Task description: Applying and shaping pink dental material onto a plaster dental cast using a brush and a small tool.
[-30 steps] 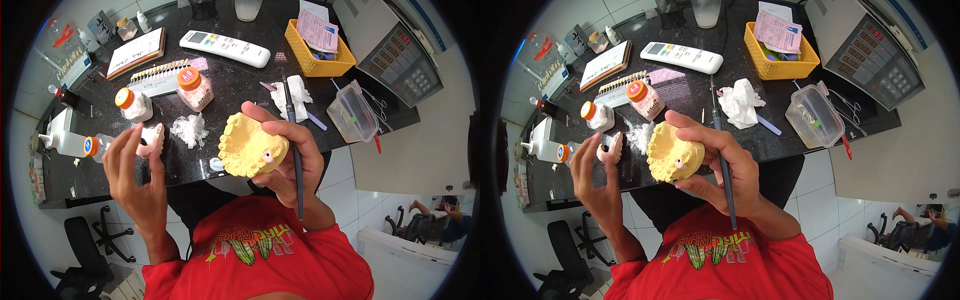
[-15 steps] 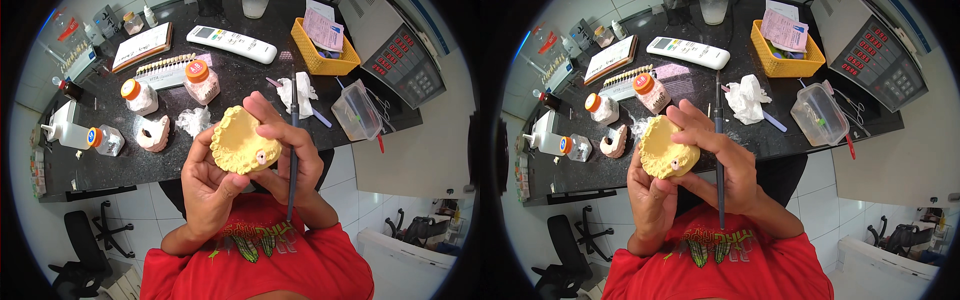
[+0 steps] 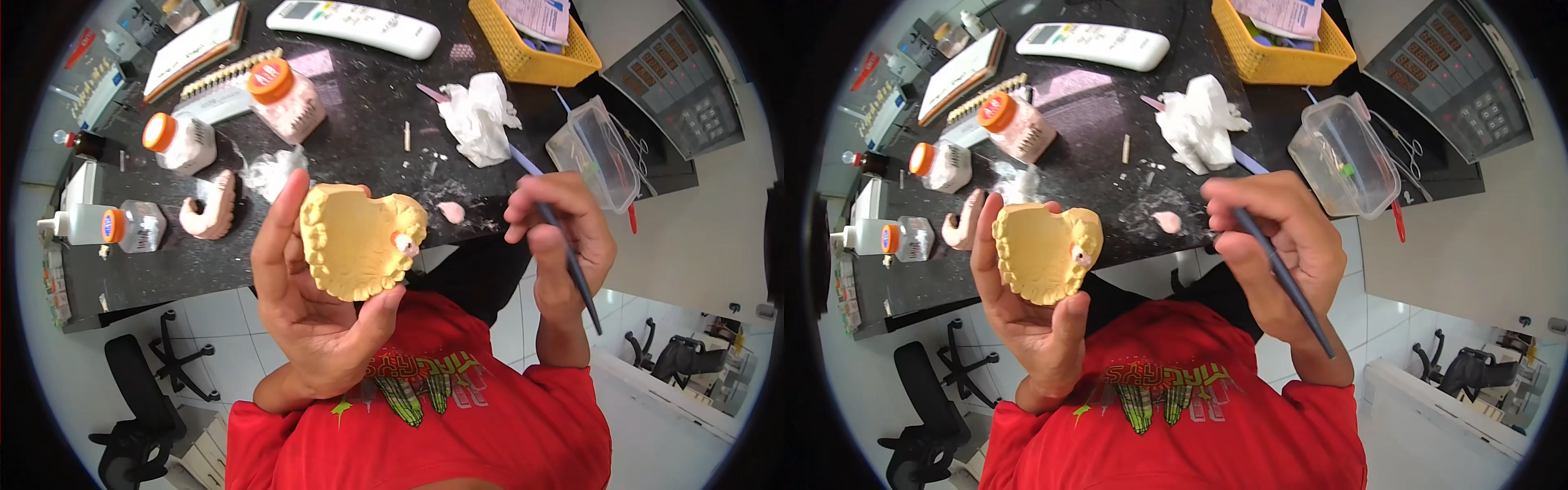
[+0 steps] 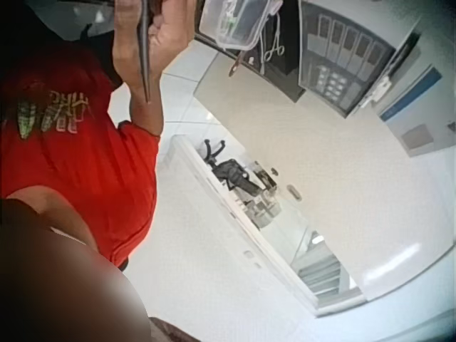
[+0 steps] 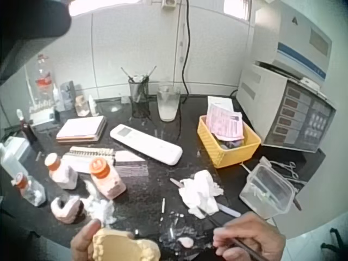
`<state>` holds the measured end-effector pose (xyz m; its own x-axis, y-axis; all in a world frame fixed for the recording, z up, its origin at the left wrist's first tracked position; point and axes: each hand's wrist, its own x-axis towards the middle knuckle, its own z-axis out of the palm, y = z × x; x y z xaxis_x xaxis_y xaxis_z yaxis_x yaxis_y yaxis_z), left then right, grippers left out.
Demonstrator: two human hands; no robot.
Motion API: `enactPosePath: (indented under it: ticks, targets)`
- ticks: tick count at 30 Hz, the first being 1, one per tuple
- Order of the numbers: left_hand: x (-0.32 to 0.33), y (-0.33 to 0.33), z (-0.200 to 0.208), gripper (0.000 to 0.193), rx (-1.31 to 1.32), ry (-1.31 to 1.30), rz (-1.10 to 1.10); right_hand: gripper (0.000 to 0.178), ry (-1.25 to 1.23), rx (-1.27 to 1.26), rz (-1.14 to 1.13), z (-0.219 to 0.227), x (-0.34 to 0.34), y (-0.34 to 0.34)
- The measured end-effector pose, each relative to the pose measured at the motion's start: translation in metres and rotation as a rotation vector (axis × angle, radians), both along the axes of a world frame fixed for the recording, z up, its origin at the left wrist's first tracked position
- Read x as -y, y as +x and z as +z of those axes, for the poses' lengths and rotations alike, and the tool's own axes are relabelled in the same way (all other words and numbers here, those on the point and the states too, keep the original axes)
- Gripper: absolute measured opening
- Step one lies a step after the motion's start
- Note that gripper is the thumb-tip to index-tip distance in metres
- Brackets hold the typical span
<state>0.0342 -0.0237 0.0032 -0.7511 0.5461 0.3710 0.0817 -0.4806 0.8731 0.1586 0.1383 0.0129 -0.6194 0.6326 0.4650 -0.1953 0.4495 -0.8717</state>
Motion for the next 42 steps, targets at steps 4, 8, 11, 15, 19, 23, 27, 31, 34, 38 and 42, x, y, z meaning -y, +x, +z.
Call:
enactPosePath:
  ticks: [4,8,11,15,19,23,27,31,34,38,42]
  targets:
    - [-0.005,0.011,0.004,0.083,0.171,-0.085,0.013,0.019,0.017,0.199,0.18,0.004,-0.019,0.011]
    - [-0.006,0.016,-0.001,0.082,0.17,-0.184,0.029,0.013,-0.242,0.216,0.182,0.005,-0.02,0.006]
    - [-0.008,0.016,-0.004,0.08,0.14,-0.215,0.135,0.014,-0.124,0.149,0.234,-0.001,-0.026,0.002]
    - [-0.008,0.016,-0.005,0.08,0.123,-0.226,0.066,0.018,0.114,-0.077,0.318,-0.001,-0.022,-0.006]
    - [-0.007,0.017,-0.007,0.081,0.075,-0.24,0.08,0.021,0.121,-0.147,0.395,-0.007,-0.019,-0.015]
    - [-0.007,0.021,-0.007,0.087,0.117,-0.379,0.167,0.022,0.089,-0.225,0.397,-0.011,-0.016,-0.021]
    - [-0.008,0.022,-0.007,0.087,0.134,-0.362,0.173,0.023,0.047,-0.236,0.39,-0.014,-0.016,-0.021]
    - [-0.008,0.022,-0.006,0.087,0.132,-0.396,0.172,0.021,0.09,-0.2,0.395,-0.013,-0.017,-0.022]
    - [-0.009,0.023,-0.004,0.087,0.143,-0.396,0.181,0.019,0.098,-0.18,0.402,-0.011,-0.018,-0.022]
    - [-0.008,0.023,-0.006,0.087,0.136,-0.385,0.188,0.019,0.094,-0.185,0.414,-0.012,-0.018,-0.021]
    - [-0.006,0.022,-0.007,0.088,0.125,-0.397,0.176,0.02,0.097,-0.193,0.429,-0.013,-0.019,-0.021]
